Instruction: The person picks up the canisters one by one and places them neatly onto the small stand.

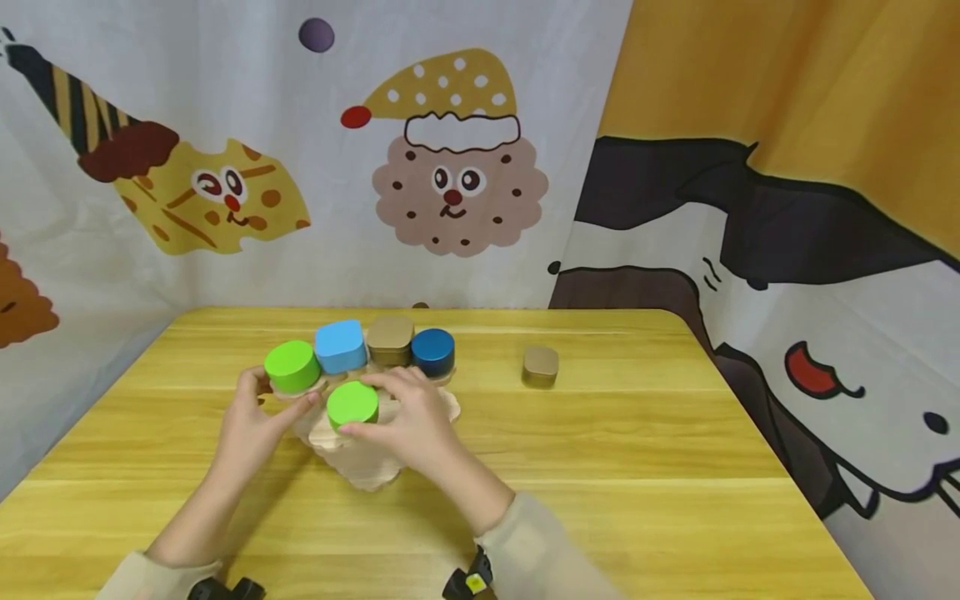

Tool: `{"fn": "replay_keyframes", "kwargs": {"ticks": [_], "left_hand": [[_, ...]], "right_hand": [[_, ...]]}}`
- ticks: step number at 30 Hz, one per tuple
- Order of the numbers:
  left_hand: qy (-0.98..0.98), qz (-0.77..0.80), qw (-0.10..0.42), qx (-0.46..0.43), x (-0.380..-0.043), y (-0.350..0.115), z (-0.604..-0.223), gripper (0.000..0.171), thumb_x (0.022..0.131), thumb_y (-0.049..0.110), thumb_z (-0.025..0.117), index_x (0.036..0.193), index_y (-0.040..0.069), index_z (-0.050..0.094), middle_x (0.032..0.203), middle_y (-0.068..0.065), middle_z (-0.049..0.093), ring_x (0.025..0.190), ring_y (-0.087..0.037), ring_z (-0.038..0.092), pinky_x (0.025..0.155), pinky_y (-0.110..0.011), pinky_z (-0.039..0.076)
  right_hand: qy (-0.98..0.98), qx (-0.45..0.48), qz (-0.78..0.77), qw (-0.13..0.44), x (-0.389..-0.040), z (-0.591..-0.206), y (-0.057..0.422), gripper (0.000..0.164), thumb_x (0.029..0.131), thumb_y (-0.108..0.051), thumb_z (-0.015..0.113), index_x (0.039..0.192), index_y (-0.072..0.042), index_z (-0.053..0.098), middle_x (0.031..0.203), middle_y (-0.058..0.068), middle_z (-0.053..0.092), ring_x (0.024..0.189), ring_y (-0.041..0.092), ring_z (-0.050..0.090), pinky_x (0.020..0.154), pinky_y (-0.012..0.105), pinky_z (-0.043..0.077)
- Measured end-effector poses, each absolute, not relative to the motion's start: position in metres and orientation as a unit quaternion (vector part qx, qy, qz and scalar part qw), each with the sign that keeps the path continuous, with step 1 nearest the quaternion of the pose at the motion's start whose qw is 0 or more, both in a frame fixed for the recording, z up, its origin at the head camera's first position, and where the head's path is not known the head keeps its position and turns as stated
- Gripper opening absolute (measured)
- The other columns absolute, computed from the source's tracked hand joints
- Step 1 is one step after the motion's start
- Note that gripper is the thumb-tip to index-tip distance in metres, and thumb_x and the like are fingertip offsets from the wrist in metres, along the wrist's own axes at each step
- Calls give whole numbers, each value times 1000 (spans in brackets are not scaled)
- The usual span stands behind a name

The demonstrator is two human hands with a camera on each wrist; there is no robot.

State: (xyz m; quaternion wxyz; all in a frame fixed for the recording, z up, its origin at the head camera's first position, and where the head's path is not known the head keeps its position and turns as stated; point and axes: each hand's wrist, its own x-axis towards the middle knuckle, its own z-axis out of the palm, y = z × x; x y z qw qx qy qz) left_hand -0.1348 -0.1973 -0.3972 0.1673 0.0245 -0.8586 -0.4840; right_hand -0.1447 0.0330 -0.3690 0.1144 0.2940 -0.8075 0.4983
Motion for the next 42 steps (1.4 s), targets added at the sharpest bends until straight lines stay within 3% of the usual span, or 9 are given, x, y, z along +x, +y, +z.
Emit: {"fn": "replay_keyframes", "kwargs": {"ticks": [4,10,17,24,35,42], "left_hand": [[-857,-485,171,23,-134,-197,-397,73,81,36,78,128,-4,39,114,-17,49,103,-29,45,82,-42,35],[-857,-483,180,18,-134,-196,-396,70,81,32,78,128,-4,40,113,-17,49,104,-29,45,83,-43,35],[-855,-486,181,16,-135,-197,-397,69,82,32,78,127,-4,40,112,-17,49,103,-28,45,84,-45,35],[-858,-480,180,18,-136,-197,-398,69,82,33,78,127,-3,41,111,-16,49,101,-28,45,80,-41,35],[-858,-482,176,20,-135,-198,-398,69,82,34,77,127,-3,40,112,-15,49,101,-27,45,80,-41,34],[-858,-481,178,18,-135,-197,-398,70,82,37,76,127,-3,40,112,-15,49,102,-27,45,79,-41,34]], "right_hand": [[-817,289,487,112,-145,-370,27,57,68,-32,88,118,-14,67,109,-10,64,94,13,51,76,41,47],[-830,285,466,113,-145,-373,19,59,68,-34,87,119,-12,66,106,-9,64,93,16,54,76,30,47],[-835,290,453,117,-148,-378,13,60,68,-34,87,118,-11,66,108,-5,64,97,18,55,77,32,48],[-837,296,443,123,-150,-384,9,57,69,-35,87,117,-13,66,111,-5,64,98,17,57,79,26,45],[-862,279,406,120,-152,-389,4,60,67,-42,86,117,-16,67,116,-6,63,103,10,53,86,30,42],[-861,285,404,119,-154,-393,3,59,67,-41,86,117,-16,66,119,-7,63,113,9,52,103,37,33]]}}
